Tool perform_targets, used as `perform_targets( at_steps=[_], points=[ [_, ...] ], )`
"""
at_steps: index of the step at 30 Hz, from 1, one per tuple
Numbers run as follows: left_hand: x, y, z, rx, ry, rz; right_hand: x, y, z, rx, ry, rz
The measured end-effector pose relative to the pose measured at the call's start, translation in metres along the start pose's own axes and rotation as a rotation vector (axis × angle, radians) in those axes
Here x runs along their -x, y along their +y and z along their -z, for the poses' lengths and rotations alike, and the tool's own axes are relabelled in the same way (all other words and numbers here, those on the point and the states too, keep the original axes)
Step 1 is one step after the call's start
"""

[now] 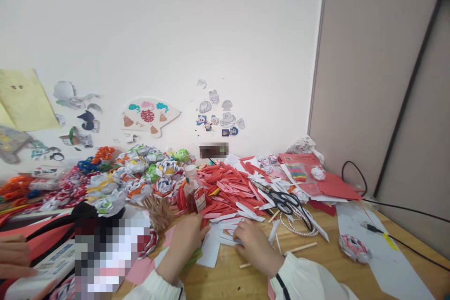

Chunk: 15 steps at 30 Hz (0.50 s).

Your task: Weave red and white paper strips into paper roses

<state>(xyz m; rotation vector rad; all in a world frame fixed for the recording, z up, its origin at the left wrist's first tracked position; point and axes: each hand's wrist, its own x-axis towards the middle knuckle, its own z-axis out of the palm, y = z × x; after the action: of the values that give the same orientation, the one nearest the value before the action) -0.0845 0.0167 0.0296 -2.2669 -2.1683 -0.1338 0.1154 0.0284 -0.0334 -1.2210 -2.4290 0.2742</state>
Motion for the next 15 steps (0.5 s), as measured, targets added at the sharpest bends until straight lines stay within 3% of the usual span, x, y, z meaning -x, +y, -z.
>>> perform_targets(
  at_steps=[7, 15],
  points=[
    [0.002, 0.032, -0.028, 0.032, 0.201, -0.138, 0.0, 0.0, 0.0, 0.057, 0.046, -0.046],
    [0.004, 0.04, -0.051, 0.163, 0.213, -0.314, 0.001, 0.003, -0.007, 0.044, 0.147, -0.029]
  ],
)
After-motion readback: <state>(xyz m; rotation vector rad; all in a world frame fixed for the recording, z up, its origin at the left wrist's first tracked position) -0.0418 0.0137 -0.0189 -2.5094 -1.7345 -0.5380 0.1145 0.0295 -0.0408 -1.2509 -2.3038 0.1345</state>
